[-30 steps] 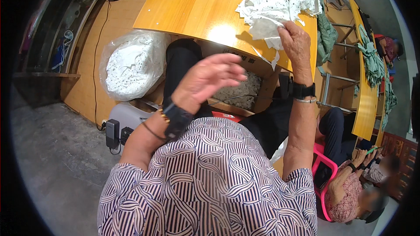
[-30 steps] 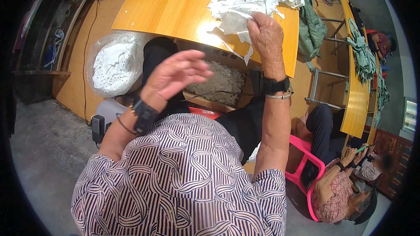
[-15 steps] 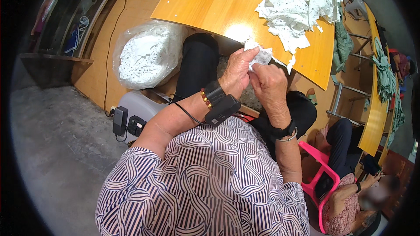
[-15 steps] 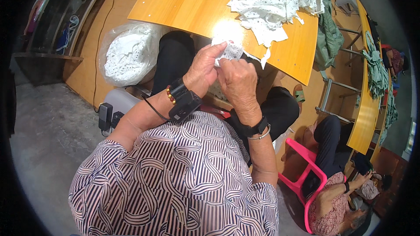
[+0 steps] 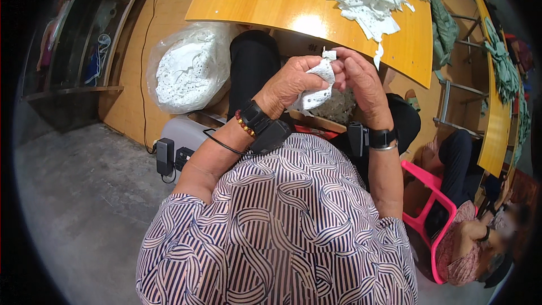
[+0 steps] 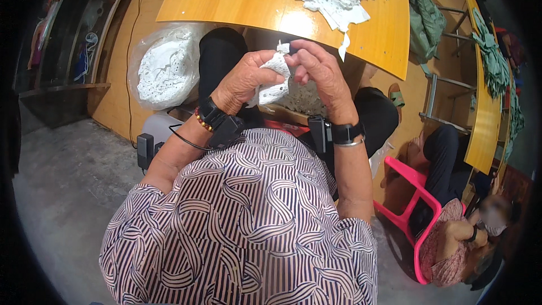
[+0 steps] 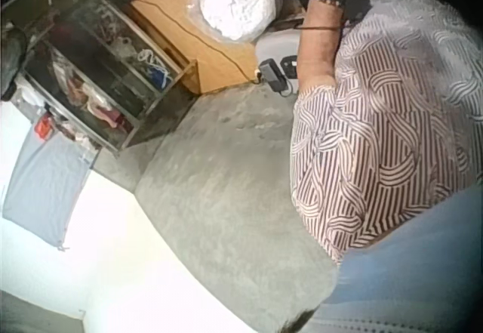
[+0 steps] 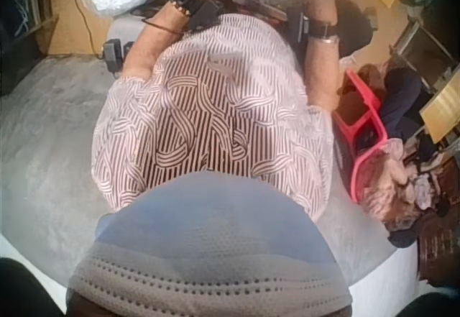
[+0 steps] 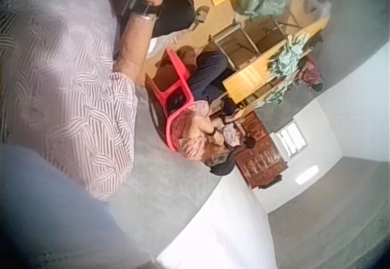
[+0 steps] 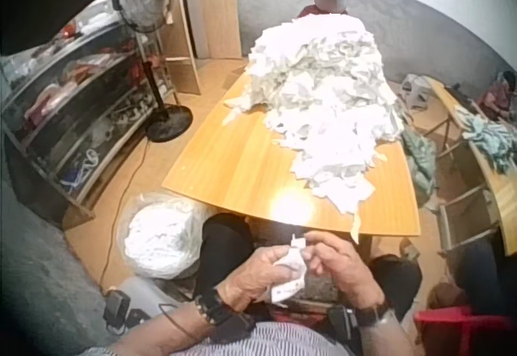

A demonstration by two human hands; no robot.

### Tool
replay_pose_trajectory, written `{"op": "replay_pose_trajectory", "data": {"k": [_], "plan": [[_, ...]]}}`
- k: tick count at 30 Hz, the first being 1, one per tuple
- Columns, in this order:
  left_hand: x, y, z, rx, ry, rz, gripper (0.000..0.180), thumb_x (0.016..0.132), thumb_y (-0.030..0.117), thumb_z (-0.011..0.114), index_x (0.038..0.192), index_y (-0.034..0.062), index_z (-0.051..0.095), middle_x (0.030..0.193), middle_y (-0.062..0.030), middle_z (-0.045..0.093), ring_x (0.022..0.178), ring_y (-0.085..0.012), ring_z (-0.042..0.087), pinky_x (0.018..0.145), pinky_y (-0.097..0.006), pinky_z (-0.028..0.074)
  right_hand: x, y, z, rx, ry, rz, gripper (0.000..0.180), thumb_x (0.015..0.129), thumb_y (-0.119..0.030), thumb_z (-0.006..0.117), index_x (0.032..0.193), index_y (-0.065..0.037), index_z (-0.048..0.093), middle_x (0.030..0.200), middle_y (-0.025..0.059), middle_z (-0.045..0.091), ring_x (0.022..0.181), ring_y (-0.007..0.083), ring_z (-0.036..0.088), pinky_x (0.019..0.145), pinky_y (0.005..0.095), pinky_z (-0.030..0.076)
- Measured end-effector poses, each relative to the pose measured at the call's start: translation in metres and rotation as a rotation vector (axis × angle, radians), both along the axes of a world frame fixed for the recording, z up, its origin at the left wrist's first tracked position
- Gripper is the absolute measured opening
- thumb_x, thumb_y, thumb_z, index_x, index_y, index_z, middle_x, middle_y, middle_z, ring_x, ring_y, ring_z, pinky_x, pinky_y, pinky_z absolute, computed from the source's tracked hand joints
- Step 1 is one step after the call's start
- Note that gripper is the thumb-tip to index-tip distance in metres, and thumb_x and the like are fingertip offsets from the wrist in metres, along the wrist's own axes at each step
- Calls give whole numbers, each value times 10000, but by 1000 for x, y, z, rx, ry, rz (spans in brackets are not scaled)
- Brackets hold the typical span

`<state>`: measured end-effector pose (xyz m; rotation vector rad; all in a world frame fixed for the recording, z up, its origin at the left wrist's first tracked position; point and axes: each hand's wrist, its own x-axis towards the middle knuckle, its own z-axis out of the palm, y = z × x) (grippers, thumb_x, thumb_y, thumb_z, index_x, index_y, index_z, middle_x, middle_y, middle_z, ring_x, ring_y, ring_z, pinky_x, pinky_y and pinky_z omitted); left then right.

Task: The recorder is inspecting and sorting white cloth or tissue-like scraps, placing some into a box.

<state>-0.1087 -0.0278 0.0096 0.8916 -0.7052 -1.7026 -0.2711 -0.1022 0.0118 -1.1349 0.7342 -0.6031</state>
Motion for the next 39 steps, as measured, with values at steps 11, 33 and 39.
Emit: {"op": "replay_pose_trajectory", "data": {"k": [11,33,39], "plan": [[2,4,-12,-83,15,-57,257,752,46,546,995,-19,598,910,-83,621,792,-151,601,743,-254,472,-19,-28,-69,-846,868,112,295,788,-288,612,832,3,607,656,72,590,612,193,555,581,312,447],[30,-12,-53,110,606,425,414,879,322,466,1173,30,453,1175,-154,500,1117,-331,456,968,-503,319,-8,4,-45,161,-22,136,170,781,-136,628,898,-17,597,729,8,584,641,75,558,610,212,478],[34,-14,-47,125,586,510,409,878,323,467,1177,44,462,1201,-144,495,1125,-323,454,969,-502,315,-20,0,-65,150,81,107,233,789,-155,624,967,-12,576,781,34,594,645,98,564,626,218,477]]}}
